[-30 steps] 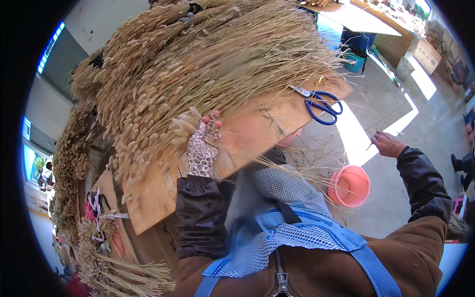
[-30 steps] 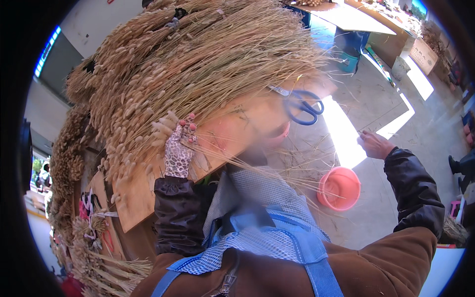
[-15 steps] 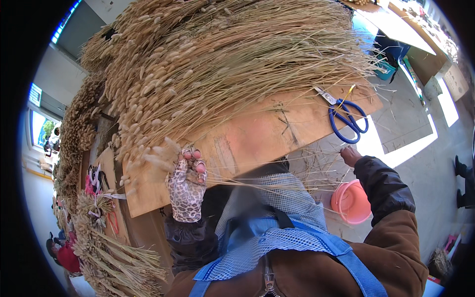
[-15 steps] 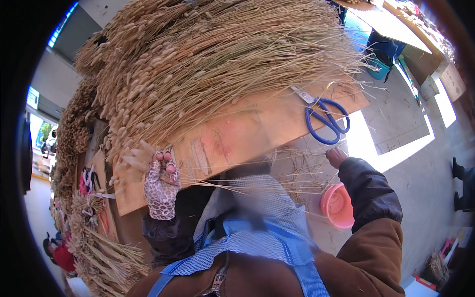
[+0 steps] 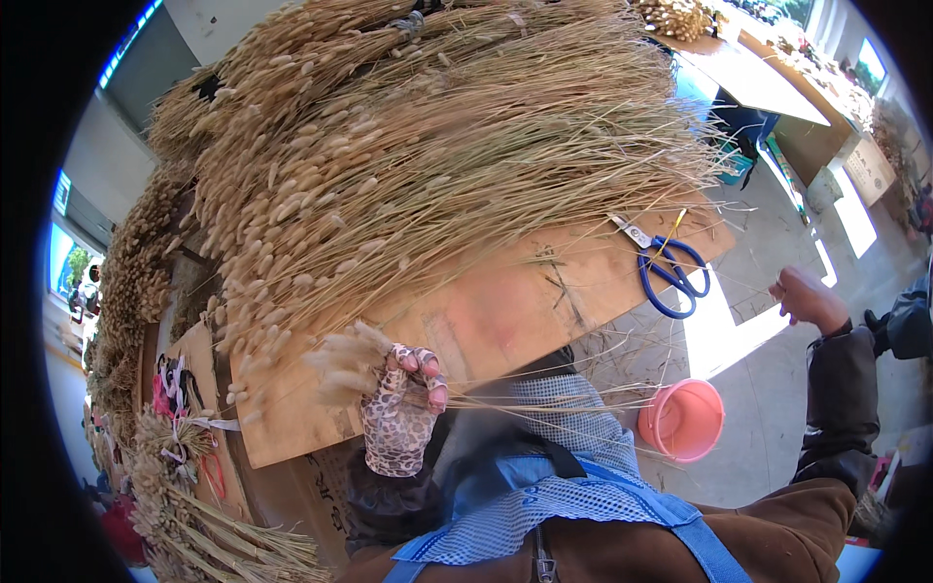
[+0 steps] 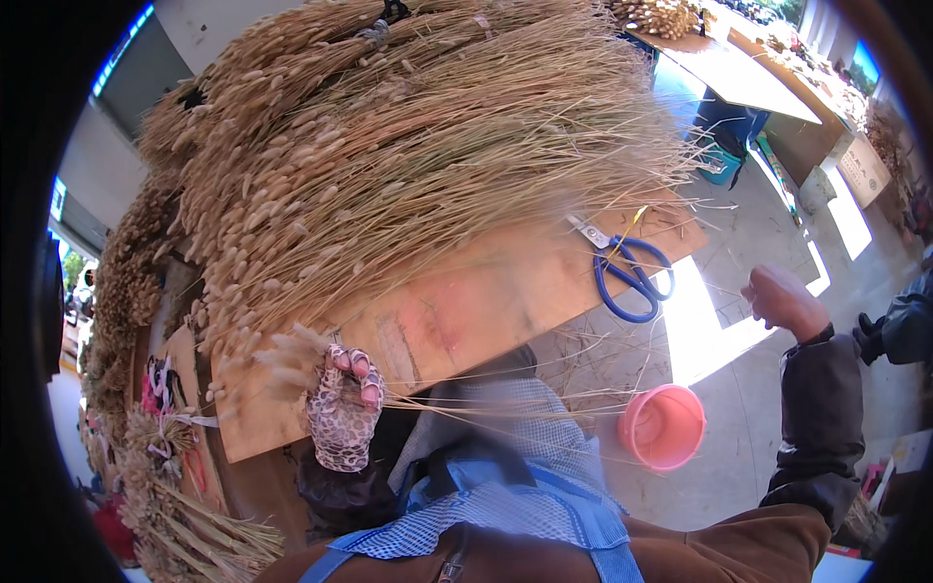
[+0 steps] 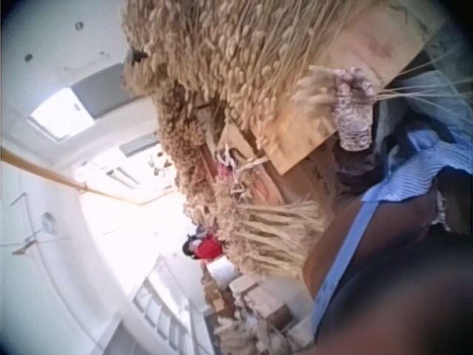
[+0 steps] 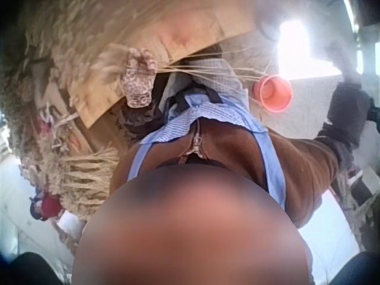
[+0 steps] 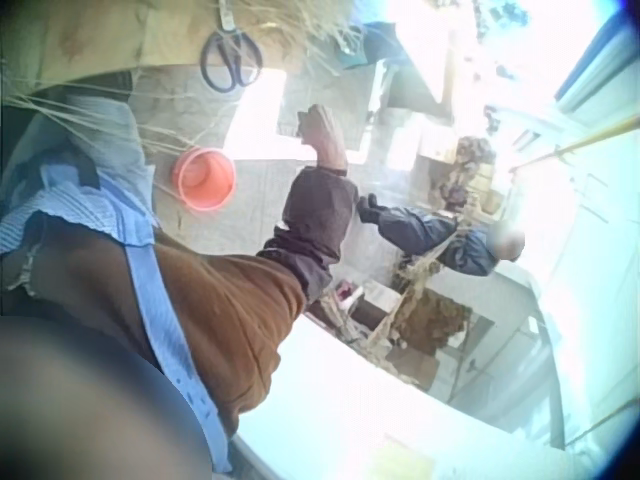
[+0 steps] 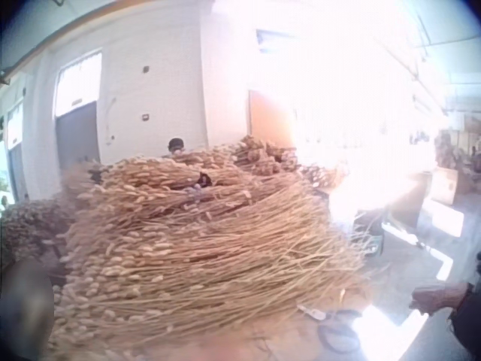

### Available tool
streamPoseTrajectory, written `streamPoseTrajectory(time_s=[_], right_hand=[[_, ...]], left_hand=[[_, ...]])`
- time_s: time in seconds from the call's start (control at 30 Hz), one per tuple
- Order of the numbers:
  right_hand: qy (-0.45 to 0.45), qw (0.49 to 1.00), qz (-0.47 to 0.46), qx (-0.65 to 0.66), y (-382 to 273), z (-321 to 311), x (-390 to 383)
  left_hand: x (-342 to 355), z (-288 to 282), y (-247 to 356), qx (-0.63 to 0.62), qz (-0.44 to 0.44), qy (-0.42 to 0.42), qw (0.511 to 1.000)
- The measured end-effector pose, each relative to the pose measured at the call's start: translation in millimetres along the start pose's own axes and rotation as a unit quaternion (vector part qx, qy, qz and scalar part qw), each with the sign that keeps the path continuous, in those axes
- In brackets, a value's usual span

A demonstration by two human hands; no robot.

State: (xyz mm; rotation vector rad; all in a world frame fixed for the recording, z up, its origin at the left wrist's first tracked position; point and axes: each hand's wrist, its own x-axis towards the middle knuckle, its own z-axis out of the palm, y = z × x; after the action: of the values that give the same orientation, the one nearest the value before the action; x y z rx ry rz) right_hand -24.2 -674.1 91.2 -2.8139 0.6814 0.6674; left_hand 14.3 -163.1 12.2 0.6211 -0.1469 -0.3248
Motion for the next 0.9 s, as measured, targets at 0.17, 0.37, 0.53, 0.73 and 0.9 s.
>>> streamPoseTrajectory(time_s=[0.17,0.37,0.53,0.73,0.9], right_hand=[[0.488,0.73,-0.465,-0.11,-126,-58,41],[0.533,0.749,-0.325,-0.223,-269,-22,139],[0.529,0.782,-0.248,-0.215,-300,-2,163],[0.552,0.754,-0.265,-0.239,-293,13,134],[0.577,0.661,-0.415,-0.242,-302,34,62]], left_hand=[[1,4,-8,0.011,-0.004,-0.009,1.0],[-19,1,-3,0.02,0.015,0.084,0.996],[-24,-11,7,0.04,0.034,0.156,0.986],[-19,-19,8,0.035,0.018,0.16,0.986],[-17,-17,5,0.041,0.008,0.149,0.988]])
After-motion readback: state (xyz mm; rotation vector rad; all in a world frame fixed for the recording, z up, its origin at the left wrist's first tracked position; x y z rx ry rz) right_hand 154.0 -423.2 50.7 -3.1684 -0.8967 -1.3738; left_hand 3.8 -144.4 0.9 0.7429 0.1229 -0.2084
